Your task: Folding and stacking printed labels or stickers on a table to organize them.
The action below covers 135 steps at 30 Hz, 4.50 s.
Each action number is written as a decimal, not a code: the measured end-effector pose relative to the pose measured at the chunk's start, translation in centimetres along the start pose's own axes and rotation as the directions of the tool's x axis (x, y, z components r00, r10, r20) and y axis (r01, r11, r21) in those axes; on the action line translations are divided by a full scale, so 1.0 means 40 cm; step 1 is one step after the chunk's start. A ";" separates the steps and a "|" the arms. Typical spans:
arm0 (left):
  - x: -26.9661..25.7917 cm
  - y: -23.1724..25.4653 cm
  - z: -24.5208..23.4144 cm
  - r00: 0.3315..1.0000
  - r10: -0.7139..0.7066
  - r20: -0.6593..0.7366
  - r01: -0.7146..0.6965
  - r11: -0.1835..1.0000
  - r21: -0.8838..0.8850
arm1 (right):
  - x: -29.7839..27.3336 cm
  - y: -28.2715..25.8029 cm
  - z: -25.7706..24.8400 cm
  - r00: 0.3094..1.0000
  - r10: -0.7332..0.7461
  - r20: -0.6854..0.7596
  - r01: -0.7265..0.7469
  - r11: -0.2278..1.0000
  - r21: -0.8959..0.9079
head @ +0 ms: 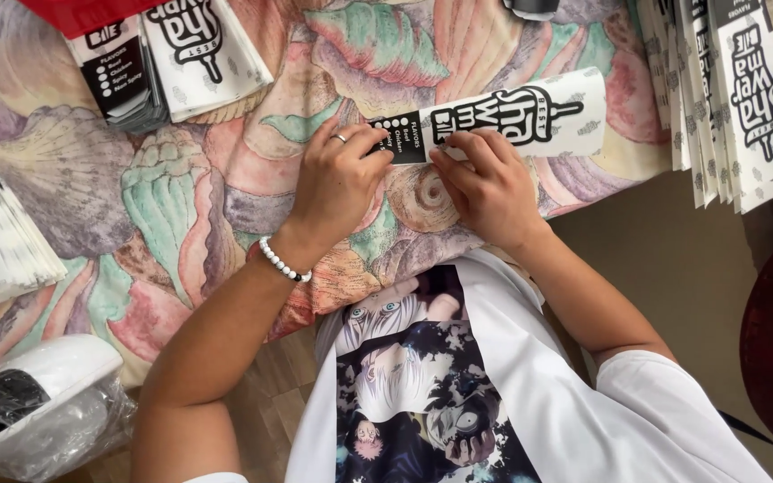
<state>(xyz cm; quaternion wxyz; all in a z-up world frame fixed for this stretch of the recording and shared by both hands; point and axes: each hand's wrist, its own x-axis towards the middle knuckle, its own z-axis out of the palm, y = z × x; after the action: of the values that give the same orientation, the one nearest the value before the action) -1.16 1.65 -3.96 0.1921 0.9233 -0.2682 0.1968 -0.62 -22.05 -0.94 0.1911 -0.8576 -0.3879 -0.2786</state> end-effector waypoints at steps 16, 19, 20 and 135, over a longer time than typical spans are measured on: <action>-0.006 0.003 0.024 0.990 0.110 -0.090 -0.106 0.993 0.044 | 0.019 0.021 0.009 0.989 -0.014 0.150 0.003 0.997 0.077; -0.008 0.004 0.026 0.990 0.114 -0.084 -0.112 0.993 0.027 | 0.015 0.027 0.015 0.989 -0.035 0.145 0.023 0.996 0.084; -0.006 0.003 0.024 0.990 0.113 -0.085 -0.111 0.993 0.024 | 0.013 0.027 0.017 0.988 -0.035 0.148 0.023 0.996 0.083; 0.092 0.071 -0.085 0.864 0.062 0.500 -0.201 0.953 0.228 | -0.026 0.112 -0.080 0.971 -0.009 0.240 -0.012 0.996 0.087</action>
<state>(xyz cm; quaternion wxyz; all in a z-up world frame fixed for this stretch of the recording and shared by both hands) -0.80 -0.55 1.33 -0.0244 0.9397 -0.3411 0.0059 1.21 -27.17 0.36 0.1806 -0.8760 -0.4194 -0.1552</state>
